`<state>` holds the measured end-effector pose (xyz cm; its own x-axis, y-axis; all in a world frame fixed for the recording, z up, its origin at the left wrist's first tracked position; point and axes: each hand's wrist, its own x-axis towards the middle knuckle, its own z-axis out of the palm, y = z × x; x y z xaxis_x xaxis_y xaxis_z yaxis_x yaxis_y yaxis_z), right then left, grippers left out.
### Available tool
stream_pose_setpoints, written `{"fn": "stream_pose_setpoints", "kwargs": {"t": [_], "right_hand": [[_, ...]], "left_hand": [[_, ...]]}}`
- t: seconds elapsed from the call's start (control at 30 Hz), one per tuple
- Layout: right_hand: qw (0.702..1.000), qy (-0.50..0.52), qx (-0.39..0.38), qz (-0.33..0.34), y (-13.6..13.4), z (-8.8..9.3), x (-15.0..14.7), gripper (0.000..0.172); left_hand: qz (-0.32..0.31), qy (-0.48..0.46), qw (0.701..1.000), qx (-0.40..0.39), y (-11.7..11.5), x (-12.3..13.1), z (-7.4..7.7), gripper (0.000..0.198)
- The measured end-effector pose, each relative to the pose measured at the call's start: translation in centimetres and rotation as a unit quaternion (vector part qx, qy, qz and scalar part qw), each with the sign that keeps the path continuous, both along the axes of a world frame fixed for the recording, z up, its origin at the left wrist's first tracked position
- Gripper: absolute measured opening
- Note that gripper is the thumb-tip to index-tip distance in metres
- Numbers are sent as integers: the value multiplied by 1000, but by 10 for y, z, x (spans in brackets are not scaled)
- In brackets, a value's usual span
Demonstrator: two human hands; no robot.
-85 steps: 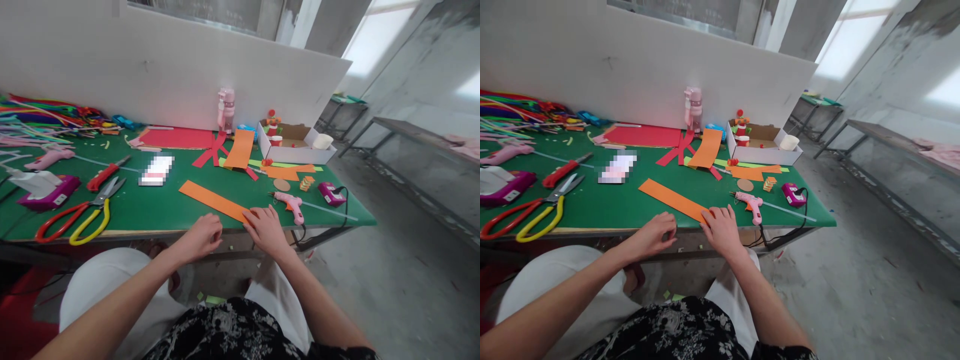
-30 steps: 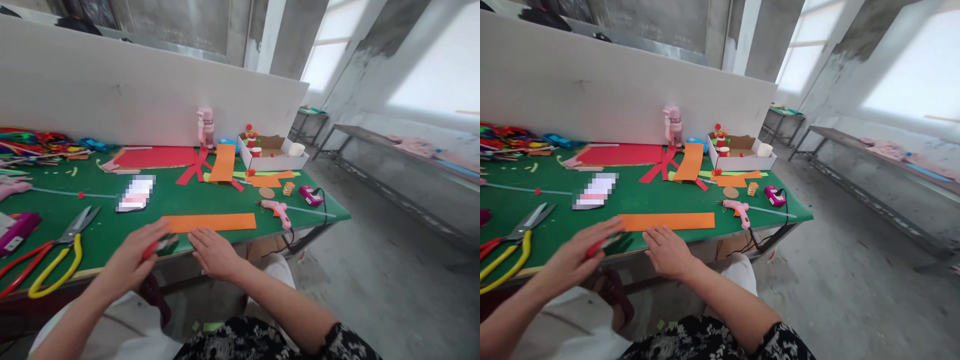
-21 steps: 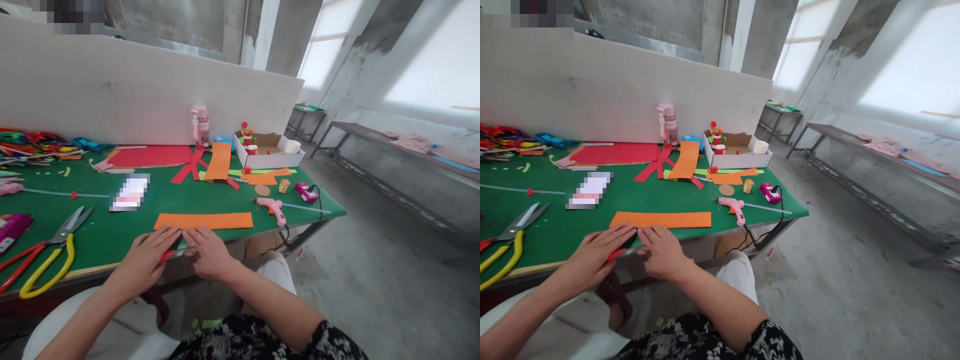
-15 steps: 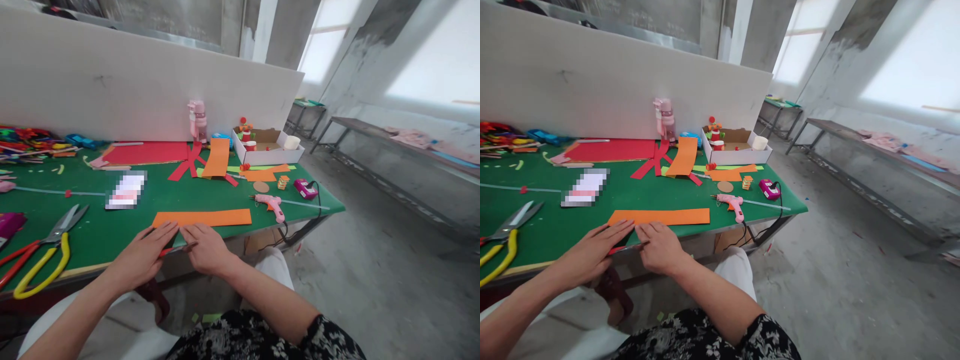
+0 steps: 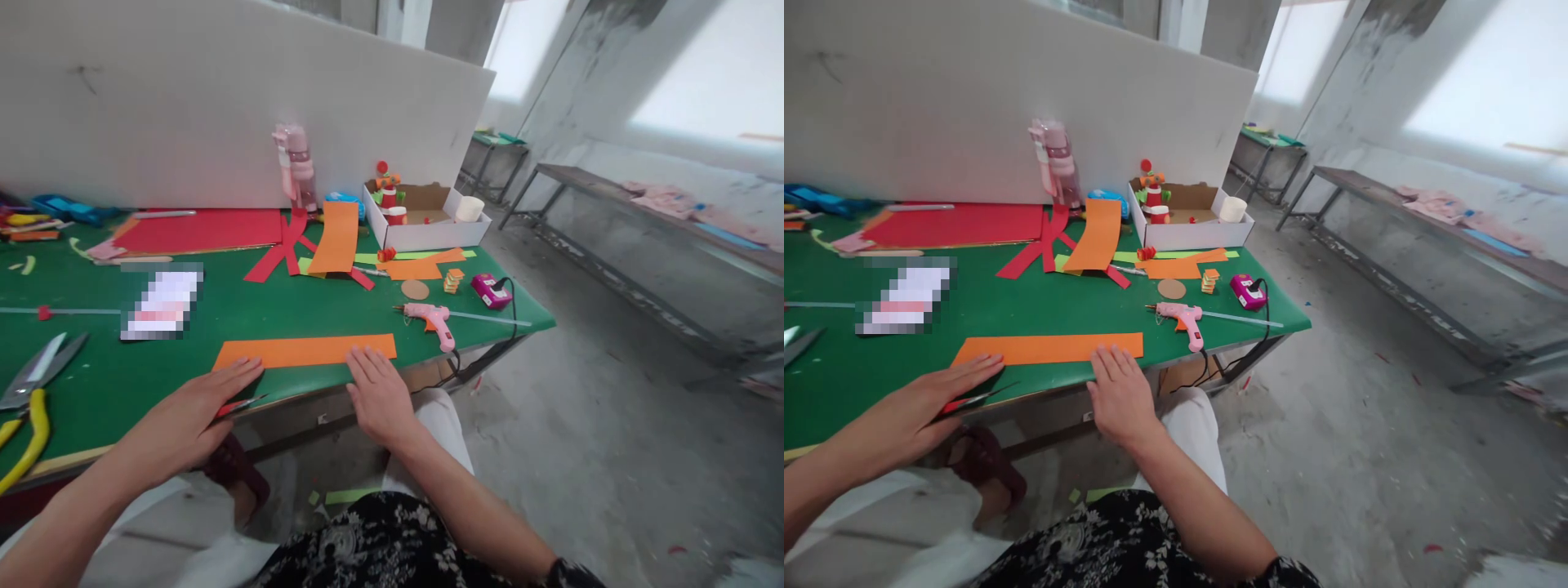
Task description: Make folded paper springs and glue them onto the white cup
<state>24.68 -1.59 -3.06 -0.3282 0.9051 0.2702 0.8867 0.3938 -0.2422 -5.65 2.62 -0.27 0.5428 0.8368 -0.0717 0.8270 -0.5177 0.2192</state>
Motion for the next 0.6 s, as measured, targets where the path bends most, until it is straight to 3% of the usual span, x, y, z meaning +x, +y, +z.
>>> {"fn": "stream_pose_setpoints", "kwargs": {"t": [0.17,0.3,0.47,0.6], "right_hand": [[999,7,19,-26,-10,-7,33,51],[1000,-9,10,-27,-12,-1,46,50],[1000,-19,5,-11,-12,6,48,49],[1000,-16,20,-10,-12,-1,49,51]], "left_hand": [[17,-14,1000,9,0,-6,-7,72],[5,7,1000,9,1,2,4,72],[-46,38,998,21,-7,63,27,81],[-118,44,992,0,-10,119,26,83]]}}
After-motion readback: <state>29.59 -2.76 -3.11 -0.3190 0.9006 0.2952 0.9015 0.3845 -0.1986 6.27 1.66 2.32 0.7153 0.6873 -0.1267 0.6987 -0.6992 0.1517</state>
